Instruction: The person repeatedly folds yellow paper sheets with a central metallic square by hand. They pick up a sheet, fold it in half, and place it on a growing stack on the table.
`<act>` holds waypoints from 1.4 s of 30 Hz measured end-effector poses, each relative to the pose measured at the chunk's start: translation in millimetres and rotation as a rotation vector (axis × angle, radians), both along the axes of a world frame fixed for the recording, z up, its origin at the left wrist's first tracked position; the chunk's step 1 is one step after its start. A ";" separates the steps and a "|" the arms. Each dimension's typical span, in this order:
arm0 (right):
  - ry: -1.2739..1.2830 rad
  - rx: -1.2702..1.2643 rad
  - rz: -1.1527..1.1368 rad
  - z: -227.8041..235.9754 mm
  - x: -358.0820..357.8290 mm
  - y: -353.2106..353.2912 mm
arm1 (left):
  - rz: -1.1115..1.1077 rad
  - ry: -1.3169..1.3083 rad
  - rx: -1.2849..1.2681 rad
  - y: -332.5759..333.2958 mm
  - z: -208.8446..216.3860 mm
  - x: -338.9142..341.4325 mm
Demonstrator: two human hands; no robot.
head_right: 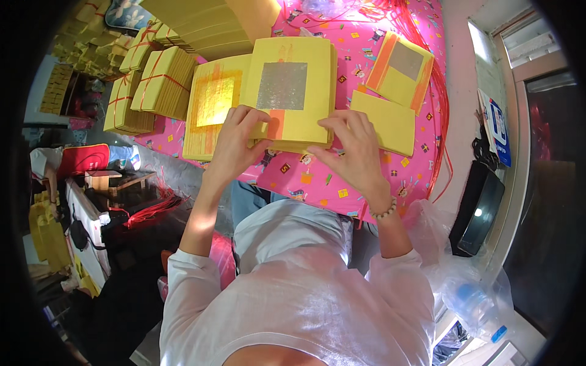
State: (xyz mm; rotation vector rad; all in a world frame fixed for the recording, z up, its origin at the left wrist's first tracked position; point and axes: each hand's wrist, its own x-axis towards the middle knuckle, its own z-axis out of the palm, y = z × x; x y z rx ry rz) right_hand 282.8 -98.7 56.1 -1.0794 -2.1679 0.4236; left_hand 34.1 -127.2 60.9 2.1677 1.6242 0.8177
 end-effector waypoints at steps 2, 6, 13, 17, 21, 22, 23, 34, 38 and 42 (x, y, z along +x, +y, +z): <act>-0.043 0.019 0.041 -3.6 -8.5 4.2 | -0.010 0.001 0.001 -0.5 -0.1 -2.0; -0.090 0.022 0.092 -6.7 -13.6 12.7 | -0.018 -0.026 -0.001 0.0 0.6 -4.1; 0.021 -0.108 0.086 0.6 -16.2 15.9 | -0.023 -0.056 -0.065 1.9 1.7 -8.6; 0.079 -0.221 0.094 -2.3 -16.5 19.6 | -0.024 -0.068 -0.089 3.5 3.0 -11.0; 0.091 -0.239 0.089 -6.6 -14.3 22.8 | -0.027 -0.084 -0.094 4.9 5.4 -10.1; 0.097 -0.212 0.095 -7.4 -14.3 22.9 | -0.035 -0.090 -0.092 5.9 6.1 -8.7; 0.102 -0.186 0.097 -7.9 -16.8 22.5 | -0.033 -0.076 -0.076 6.1 6.8 -9.9; 0.150 0.208 -0.203 22.5 -16.2 -45.9 | -0.015 -0.015 -0.095 8.2 8.9 -0.9; 0.056 0.197 -0.533 6.8 59.8 -56.0 | -0.001 -0.008 -0.104 7.1 10.0 3.3; 0.079 -0.006 -0.731 -53.0 88.6 -67.7 | -0.022 -0.037 -0.115 11.0 12.4 4.7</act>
